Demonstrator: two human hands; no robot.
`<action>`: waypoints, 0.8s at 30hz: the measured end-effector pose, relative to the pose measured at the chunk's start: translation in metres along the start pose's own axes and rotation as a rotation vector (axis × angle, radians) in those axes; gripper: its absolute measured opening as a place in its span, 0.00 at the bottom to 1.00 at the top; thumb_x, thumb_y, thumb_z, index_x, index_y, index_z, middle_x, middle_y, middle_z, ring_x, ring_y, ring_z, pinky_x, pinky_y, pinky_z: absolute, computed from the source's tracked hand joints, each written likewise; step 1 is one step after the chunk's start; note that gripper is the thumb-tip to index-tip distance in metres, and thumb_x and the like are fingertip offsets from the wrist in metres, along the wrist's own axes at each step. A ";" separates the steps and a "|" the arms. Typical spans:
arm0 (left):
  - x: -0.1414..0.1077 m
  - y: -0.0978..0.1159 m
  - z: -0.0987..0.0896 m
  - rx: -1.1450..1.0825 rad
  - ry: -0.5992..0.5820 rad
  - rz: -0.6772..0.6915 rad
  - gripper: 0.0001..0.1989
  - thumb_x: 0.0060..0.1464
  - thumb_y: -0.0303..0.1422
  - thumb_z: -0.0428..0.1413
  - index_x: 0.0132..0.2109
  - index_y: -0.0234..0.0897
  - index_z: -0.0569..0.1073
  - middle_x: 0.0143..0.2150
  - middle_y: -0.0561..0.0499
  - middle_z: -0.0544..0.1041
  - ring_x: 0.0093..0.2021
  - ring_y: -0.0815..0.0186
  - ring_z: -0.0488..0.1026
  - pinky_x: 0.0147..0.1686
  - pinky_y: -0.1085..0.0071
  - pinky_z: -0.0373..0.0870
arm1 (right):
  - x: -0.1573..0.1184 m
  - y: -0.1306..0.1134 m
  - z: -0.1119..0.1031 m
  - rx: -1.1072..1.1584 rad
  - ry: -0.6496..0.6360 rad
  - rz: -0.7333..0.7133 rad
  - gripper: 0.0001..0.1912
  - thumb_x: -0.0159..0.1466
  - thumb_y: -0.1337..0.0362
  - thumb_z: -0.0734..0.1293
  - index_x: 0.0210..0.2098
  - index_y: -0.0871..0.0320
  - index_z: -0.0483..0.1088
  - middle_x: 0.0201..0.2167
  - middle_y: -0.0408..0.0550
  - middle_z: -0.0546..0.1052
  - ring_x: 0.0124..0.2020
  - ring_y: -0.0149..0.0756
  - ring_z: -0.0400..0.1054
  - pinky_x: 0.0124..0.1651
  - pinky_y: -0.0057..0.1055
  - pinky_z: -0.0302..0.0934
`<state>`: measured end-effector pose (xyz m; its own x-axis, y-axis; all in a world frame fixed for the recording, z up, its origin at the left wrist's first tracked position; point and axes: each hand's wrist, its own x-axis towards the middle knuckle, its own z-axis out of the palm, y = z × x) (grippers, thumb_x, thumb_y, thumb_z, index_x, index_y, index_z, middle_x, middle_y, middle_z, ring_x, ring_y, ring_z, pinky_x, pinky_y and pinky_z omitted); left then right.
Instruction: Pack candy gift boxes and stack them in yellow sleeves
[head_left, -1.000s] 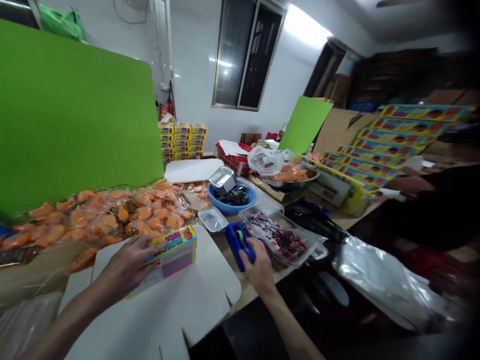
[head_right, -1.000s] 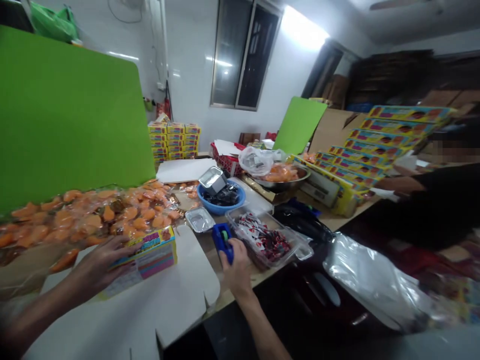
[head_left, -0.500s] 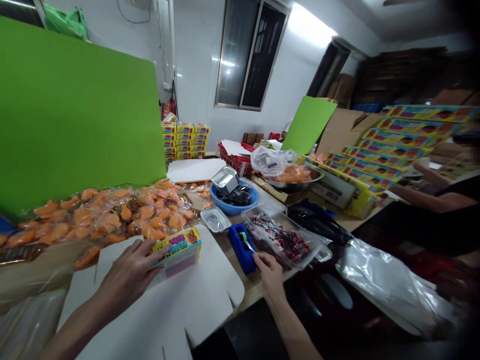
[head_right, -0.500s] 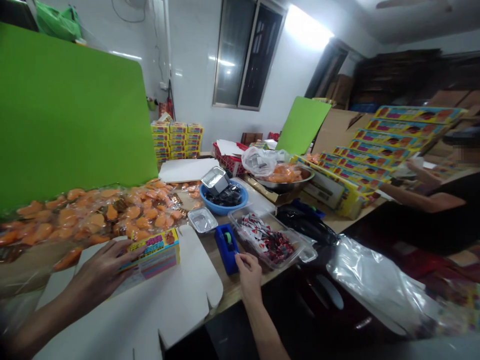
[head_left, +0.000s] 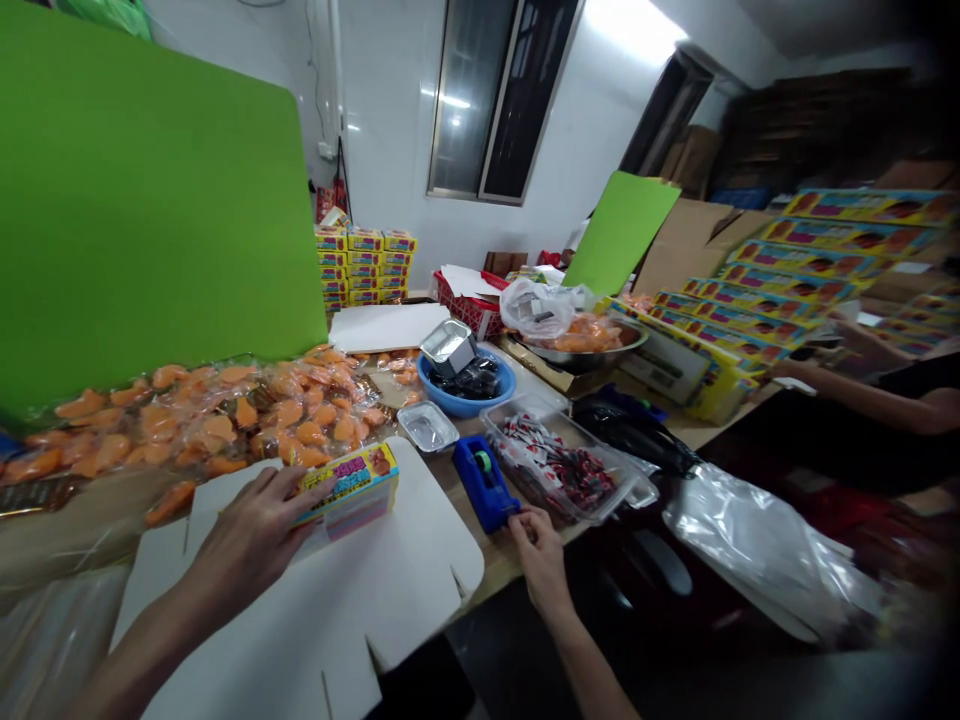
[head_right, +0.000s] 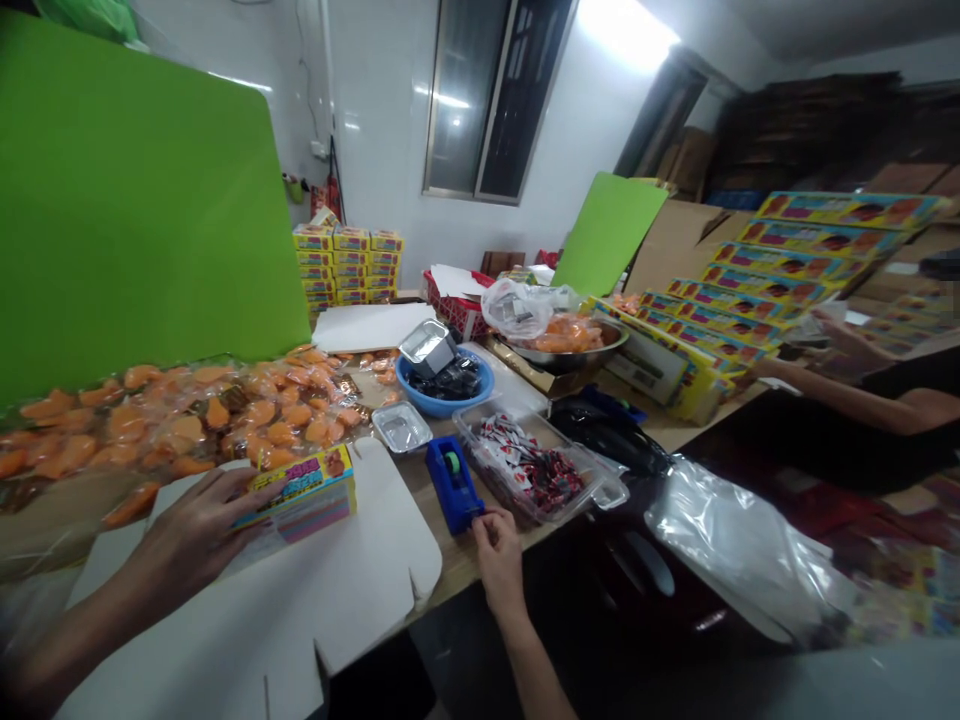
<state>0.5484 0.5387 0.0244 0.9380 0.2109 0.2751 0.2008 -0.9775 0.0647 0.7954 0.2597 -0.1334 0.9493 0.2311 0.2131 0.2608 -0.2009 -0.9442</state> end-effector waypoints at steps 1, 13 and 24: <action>-0.001 0.002 -0.001 0.005 0.005 -0.004 0.21 0.57 0.28 0.47 0.57 0.45 0.68 0.49 0.42 0.70 0.48 0.54 0.66 0.44 0.58 0.69 | 0.001 0.001 -0.002 -0.034 -0.012 -0.018 0.16 0.54 0.54 0.65 0.18 0.59 0.69 0.36 0.51 0.69 0.38 0.39 0.66 0.43 0.35 0.61; -0.023 0.046 -0.002 0.169 0.100 0.009 0.24 0.50 0.21 0.53 0.55 0.40 0.69 0.48 0.42 0.70 0.43 0.56 0.64 0.42 0.58 0.69 | -0.093 -0.146 0.069 0.522 -0.385 0.377 0.15 0.50 0.54 0.71 0.22 0.61 0.73 0.22 0.48 0.74 0.25 0.35 0.67 0.27 0.28 0.61; -0.036 0.067 -0.005 0.166 0.031 -0.002 0.21 0.55 0.24 0.50 0.55 0.40 0.69 0.50 0.42 0.70 0.45 0.55 0.66 0.44 0.57 0.68 | -0.123 -0.167 0.113 0.676 -0.501 0.530 0.21 0.45 0.51 0.75 0.19 0.63 0.71 0.17 0.44 0.71 0.21 0.28 0.64 0.25 0.26 0.63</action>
<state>0.5269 0.4656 0.0232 0.9288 0.2108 0.3047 0.2492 -0.9640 -0.0929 0.6155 0.3722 -0.0306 0.6897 0.6754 -0.2611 -0.4783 0.1542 -0.8646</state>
